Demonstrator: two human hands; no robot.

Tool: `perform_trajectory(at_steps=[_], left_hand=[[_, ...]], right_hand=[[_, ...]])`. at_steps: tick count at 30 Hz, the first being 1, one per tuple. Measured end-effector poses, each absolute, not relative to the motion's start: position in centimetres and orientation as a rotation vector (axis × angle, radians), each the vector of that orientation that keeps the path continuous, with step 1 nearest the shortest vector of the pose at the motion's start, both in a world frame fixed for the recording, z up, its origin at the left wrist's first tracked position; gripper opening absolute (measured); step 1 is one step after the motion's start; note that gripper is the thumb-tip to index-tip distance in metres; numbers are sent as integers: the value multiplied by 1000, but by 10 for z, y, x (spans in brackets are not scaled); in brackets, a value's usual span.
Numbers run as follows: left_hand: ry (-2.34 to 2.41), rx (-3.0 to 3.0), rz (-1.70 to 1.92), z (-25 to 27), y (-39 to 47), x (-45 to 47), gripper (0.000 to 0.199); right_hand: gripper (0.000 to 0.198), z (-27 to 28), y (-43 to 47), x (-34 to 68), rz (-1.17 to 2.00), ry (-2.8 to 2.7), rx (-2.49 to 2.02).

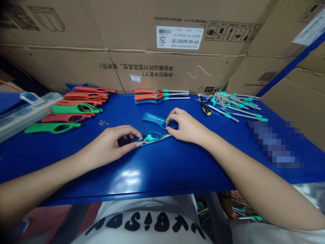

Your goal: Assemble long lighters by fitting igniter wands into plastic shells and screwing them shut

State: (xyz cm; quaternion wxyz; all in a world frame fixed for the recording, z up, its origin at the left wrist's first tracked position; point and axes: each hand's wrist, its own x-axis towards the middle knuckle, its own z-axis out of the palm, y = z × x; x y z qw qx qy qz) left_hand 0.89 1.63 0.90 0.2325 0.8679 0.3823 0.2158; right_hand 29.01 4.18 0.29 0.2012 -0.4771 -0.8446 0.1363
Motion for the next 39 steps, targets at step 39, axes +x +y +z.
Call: perform_trajectory(at_steps=[39], left_hand=[[925,2807,850,22,24,-3,46]], right_hand=[[27,14,32,269,1055,-1668,-1158]])
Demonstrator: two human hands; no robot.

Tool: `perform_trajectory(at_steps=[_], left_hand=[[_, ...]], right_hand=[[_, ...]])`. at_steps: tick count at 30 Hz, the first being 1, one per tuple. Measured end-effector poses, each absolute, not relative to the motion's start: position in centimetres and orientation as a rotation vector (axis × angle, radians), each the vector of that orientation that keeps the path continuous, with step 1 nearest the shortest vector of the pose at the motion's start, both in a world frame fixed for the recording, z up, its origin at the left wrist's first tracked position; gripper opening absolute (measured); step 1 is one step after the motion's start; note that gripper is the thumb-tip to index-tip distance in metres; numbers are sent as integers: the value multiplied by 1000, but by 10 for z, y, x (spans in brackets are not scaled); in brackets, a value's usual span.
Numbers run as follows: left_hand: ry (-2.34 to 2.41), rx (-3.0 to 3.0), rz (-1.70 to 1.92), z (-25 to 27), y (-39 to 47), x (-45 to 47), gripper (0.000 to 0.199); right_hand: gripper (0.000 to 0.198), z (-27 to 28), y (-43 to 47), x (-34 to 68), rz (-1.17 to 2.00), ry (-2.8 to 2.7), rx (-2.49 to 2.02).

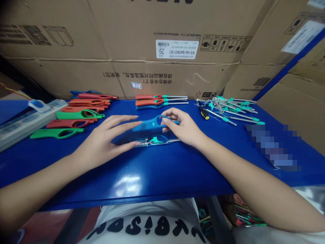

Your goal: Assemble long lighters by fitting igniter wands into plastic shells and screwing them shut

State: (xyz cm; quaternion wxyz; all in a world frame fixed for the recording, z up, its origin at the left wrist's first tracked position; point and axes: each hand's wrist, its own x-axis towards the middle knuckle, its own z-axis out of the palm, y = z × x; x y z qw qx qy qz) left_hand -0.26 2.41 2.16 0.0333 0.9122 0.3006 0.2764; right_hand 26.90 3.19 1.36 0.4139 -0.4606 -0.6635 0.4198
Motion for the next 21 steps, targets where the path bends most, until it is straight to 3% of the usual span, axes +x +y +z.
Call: perform_trajectory(at_steps=[3,5,9,13,21], left_hand=[[866,2845,819,18,26,-3,38],[851,2820,842,17,26,-2,33],[870,2754,822,21,26,-1,30],[878,2700,734,22,26,-1,31],[864,2609,543,15,31,-2,34]], right_hand=[[36,18,26,266,1274,-1641,-1125],[42,19,24,266,1256,-1704,-1141],[50,14,25,270,946,-2015,-1086],[40,11,28,275,615,-2296,-975],[32,10,28,273,423,-2498,-1012]])
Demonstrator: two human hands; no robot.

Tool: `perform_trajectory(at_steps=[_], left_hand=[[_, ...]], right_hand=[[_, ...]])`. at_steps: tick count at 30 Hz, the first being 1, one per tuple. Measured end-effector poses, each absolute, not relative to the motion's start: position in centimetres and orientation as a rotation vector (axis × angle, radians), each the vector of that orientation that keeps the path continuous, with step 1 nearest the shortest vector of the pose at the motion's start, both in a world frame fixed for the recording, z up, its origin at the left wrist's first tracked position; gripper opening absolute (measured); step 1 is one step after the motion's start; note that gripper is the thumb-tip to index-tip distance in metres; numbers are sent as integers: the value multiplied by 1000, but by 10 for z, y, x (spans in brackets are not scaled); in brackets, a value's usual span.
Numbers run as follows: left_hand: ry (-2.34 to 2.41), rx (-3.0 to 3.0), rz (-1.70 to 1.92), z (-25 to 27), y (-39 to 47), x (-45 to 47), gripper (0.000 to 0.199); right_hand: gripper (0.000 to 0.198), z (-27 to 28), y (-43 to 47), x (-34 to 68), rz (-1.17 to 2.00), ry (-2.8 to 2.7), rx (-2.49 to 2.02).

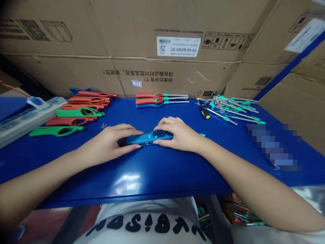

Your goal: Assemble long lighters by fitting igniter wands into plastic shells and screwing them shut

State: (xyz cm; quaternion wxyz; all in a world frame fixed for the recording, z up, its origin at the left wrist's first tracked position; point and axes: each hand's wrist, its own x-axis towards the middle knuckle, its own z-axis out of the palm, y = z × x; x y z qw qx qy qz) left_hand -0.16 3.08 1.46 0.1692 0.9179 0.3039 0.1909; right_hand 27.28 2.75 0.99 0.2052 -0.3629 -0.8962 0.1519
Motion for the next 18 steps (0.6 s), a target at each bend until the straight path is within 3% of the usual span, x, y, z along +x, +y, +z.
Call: perform_trajectory(at_steps=[18], left_hand=[[879,2647,494,12,32,-1,30]], right_hand=[[33,3,29,275,381,-2549,-1032]])
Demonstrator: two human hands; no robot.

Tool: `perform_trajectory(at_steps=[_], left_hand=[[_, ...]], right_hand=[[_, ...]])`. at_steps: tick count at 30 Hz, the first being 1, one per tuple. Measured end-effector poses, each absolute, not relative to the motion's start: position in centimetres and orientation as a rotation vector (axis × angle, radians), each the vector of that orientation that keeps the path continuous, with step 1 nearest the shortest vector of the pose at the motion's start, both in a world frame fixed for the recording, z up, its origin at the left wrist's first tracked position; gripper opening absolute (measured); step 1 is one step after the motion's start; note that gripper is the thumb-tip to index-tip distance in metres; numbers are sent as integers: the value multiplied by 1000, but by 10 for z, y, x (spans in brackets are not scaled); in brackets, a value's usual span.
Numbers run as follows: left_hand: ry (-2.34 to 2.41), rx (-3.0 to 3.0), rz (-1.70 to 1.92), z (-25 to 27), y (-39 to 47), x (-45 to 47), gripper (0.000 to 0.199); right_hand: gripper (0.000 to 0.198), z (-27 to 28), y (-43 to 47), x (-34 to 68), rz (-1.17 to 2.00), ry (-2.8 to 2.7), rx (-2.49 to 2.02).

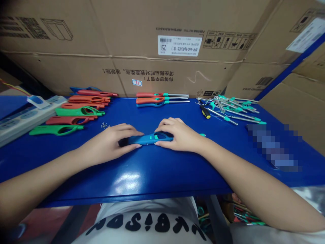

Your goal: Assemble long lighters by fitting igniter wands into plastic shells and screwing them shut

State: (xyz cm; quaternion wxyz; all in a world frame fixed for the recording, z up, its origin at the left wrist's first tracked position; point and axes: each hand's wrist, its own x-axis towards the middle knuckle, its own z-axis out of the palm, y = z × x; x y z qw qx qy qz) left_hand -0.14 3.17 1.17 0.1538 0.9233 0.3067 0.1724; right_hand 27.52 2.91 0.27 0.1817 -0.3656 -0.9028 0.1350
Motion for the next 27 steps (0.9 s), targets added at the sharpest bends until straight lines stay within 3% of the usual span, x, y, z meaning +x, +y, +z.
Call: perform_trajectory(at_steps=[11,18,27], left_hand=[[913,2652,487,8,31,-1,31],[938,2974,418,7,24,3,32],[829,2900,698,4,25,3,31]], right_hand=[[36,1,28,275,310,-2580,-1053],[35,3,22,269,-145,-2735,-942],[31,7,19,273,-355,-2589,-807]])
